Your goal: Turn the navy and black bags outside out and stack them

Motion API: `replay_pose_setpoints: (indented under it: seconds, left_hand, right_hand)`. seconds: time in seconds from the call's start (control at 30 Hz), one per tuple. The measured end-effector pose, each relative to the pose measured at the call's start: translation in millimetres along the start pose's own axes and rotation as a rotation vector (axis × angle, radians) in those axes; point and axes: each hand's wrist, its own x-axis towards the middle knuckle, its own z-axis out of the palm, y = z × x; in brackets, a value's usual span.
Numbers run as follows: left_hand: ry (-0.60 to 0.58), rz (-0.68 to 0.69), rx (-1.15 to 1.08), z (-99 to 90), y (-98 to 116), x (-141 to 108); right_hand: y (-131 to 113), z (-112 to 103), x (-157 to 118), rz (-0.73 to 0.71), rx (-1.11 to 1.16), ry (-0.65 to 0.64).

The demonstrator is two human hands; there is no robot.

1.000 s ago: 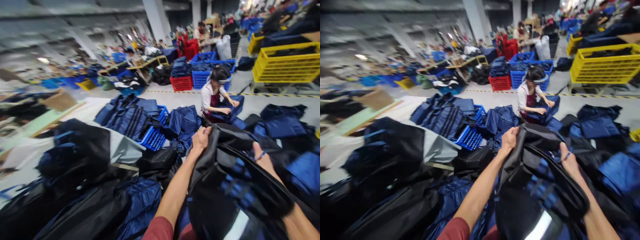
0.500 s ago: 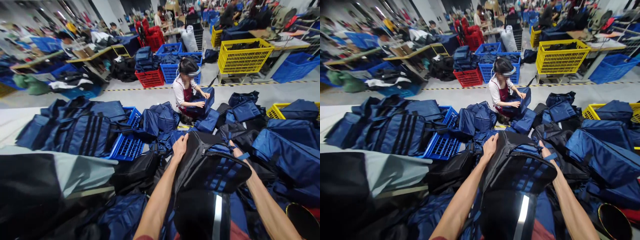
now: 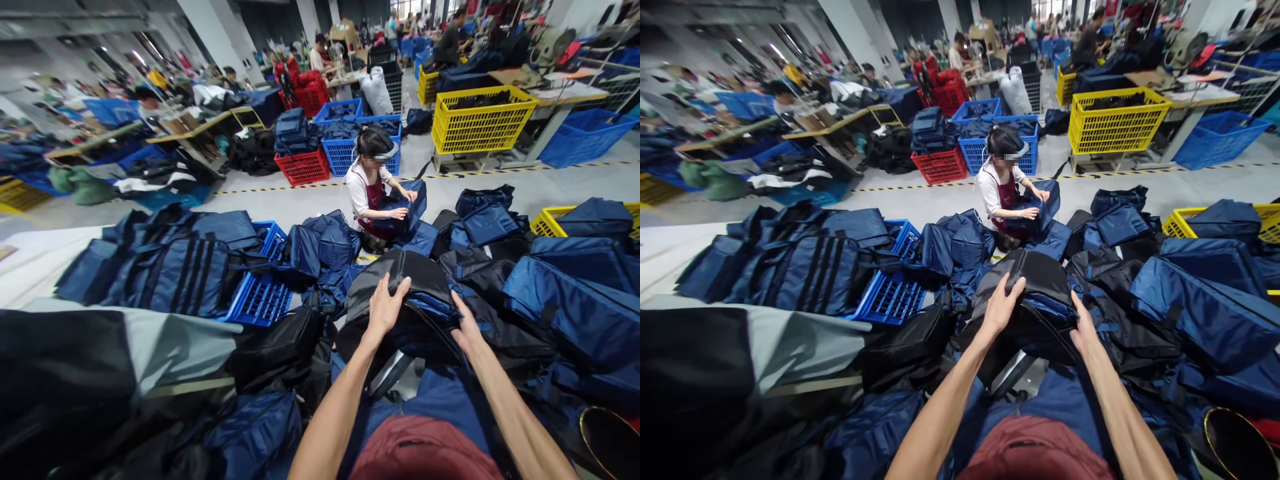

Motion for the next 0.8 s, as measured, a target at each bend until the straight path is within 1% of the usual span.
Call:
replay_pose_setpoints:
  seconds: [0.07, 0.1, 0.13, 0.17, 0.2, 0.23, 0.27, 0.3, 0.33, 0.37, 0.43, 0.47, 0.5, 0.53, 0.57, 0.63, 0.67, 0.7, 0.73, 0.8]
  left_hand:
    - [0.061, -0.021, -0.034, -16.9, 14, -3]
    - [0.094, -0.002, -0.057, -27.8, 18, -7]
    - [0.122, 0.043, -0.083, -38.7, 19, -14]
    - [0.143, 0.107, -0.104, -48.3, 15, -25]
    - [0.158, 0.179, -0.112, -55.2, 5, -38]
    - [0.168, 0.245, -0.099, -58.5, -9, -53]
    - [0.161, 0.298, -0.070, -57.9, -30, -70]
    - [0.146, 0.315, -0.018, -53.4, -54, -87]
    - [0.125, 0.300, 0.042, -45.7, -82, -102]
    - [0.072, 0.260, 0.081, -35.7, -110, -114]
    - [-0.010, 0.139, 0.061, -14.8, -162, -126]
    - [-0.006, 0.082, 0.027, -6.4, -181, -125]
    - [0.024, 0.039, -0.003, -0.2, -195, -121]
    - [0.053, 0.011, -0.024, 3.5, -204, -115]
    - [0.081, -0.001, -0.041, 5.2, -208, -106]
    - [0.098, 0.016, -0.077, 5.6, -206, -90]
    - [0.097, 0.034, -0.099, 5.6, -202, -83]
    - [0.095, 0.047, -0.122, 6.2, -198, -78]
    - [0.096, 0.050, -0.141, 7.3, -193, -74]
    - [0.115, 0.053, -0.152, 10.0, -182, -69]
  right_hand:
    - [-5, 17, -15, -0.084, 0.077, 0.024]
    - [-6, 22, -23, -0.129, 0.103, 0.023]
    - [-4, 23, -30, -0.170, 0.121, 0.010]
    - [1, 21, -38, -0.209, 0.131, -0.011]
    - [10, 14, -45, -0.238, 0.126, -0.030]
    - [22, 5, -50, -0.244, 0.100, -0.040]
    - [37, -7, -55, -0.222, 0.049, -0.035]
    - [54, -21, -58, -0.181, -0.027, -0.015]
    - [73, -35, -59, -0.134, -0.121, 0.014]
    - [91, -48, -59, -0.090, -0.228, 0.044]
    - [120, -69, -54, -0.081, -0.403, 0.075]
    - [129, -76, -51, -0.092, -0.453, 0.065]
    - [133, -81, -49, -0.097, -0.475, 0.032]
    - [132, -83, -46, -0.084, -0.477, -0.023]
    - [126, -83, -44, -0.053, -0.466, -0.095]
    - [104, -78, -40, 0.008, -0.396, -0.208]
    - [89, -73, -38, 0.014, -0.338, -0.220]
    - [73, -68, -34, -0.004, -0.273, -0.200]
    - [58, -61, -30, -0.047, -0.215, -0.151]
    - [31, -49, -19, -0.188, -0.160, -0.014]
